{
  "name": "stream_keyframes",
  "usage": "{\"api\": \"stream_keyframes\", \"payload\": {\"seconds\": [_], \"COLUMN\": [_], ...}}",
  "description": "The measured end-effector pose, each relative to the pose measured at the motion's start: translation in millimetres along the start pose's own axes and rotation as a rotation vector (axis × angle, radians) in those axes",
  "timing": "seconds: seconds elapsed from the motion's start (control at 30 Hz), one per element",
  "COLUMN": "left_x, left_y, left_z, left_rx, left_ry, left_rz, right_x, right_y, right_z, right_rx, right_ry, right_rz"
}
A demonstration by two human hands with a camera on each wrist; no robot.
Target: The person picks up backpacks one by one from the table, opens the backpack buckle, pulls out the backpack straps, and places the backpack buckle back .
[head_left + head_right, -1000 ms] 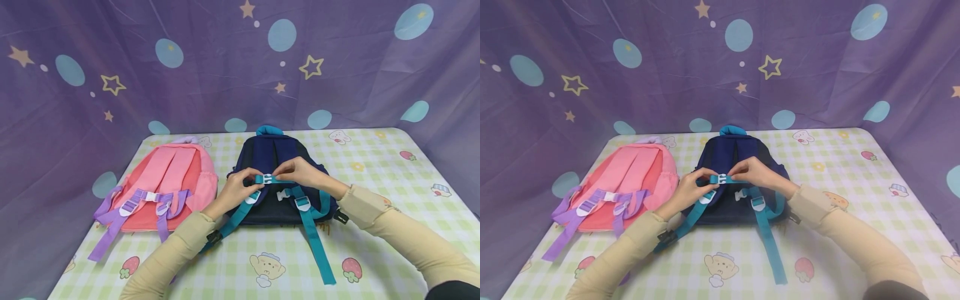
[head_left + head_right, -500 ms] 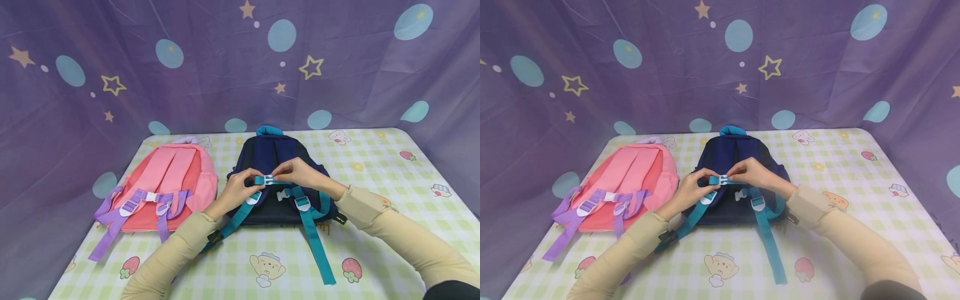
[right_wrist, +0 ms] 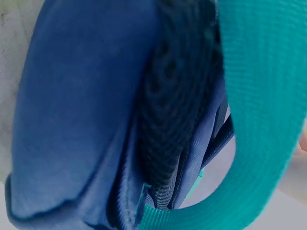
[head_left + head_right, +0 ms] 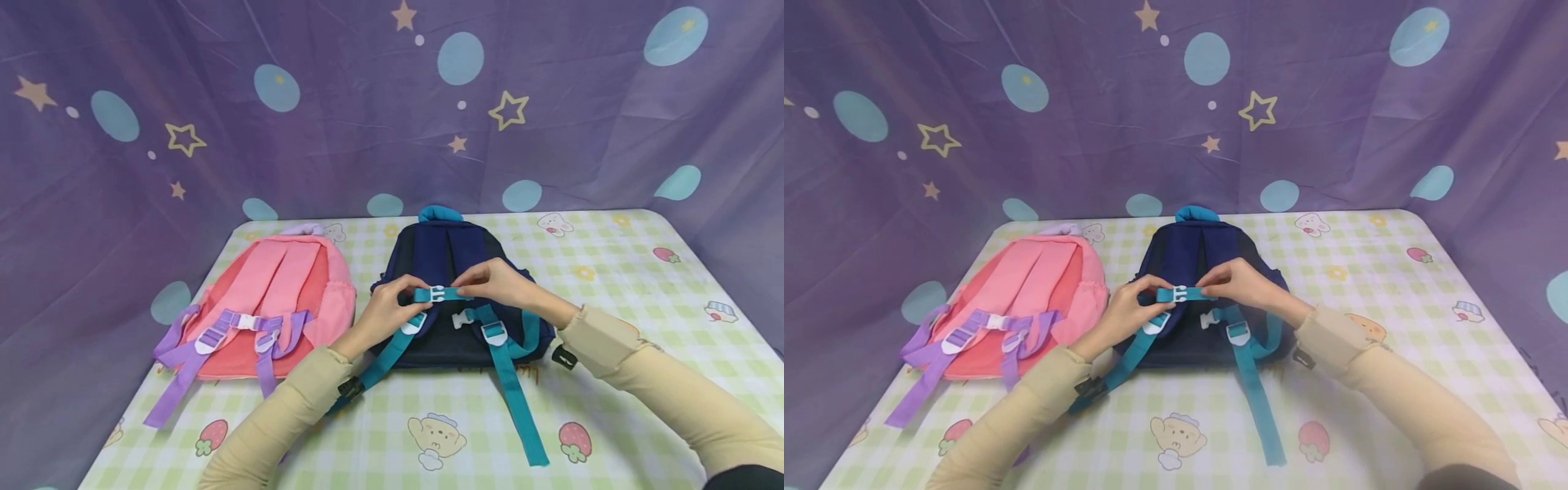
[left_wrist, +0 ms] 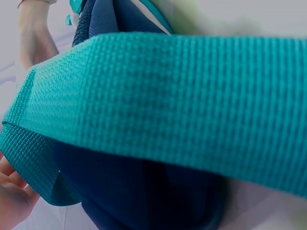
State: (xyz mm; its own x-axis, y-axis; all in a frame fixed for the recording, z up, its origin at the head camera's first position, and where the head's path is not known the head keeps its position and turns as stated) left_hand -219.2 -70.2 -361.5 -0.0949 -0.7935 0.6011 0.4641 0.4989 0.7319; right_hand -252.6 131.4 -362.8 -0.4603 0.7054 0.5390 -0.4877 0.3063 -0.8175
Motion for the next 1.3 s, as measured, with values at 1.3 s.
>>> {"api": "stream_keyframes", "payload": {"seconds": [1.3], "left_x": [-2.1], "left_y": [-0.7], "left_z": [-0.2], "left_rx": [0.053], "left_ry": [-0.035], "left_rz": [-0.005], "right_x": [-10], "right_y": [-10], "right_z": [4.4], "right_rx": [0.034], "right_ry": [0.027], "right_rz": [0.073]}}
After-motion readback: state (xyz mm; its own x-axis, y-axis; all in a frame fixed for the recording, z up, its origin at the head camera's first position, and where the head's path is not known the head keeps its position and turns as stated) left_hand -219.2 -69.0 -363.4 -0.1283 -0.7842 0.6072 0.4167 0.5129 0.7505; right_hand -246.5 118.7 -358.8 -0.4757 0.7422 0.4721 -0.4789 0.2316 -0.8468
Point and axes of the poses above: each hand's wrist, its own z-axis towards the middle knuckle, its own x-axis out of the back of the hand, y = z × x, the point moved 4 cm from there along z, towards the middle knuckle, and after that the axes turned 13 degrees about x, right-handed, at the moved point
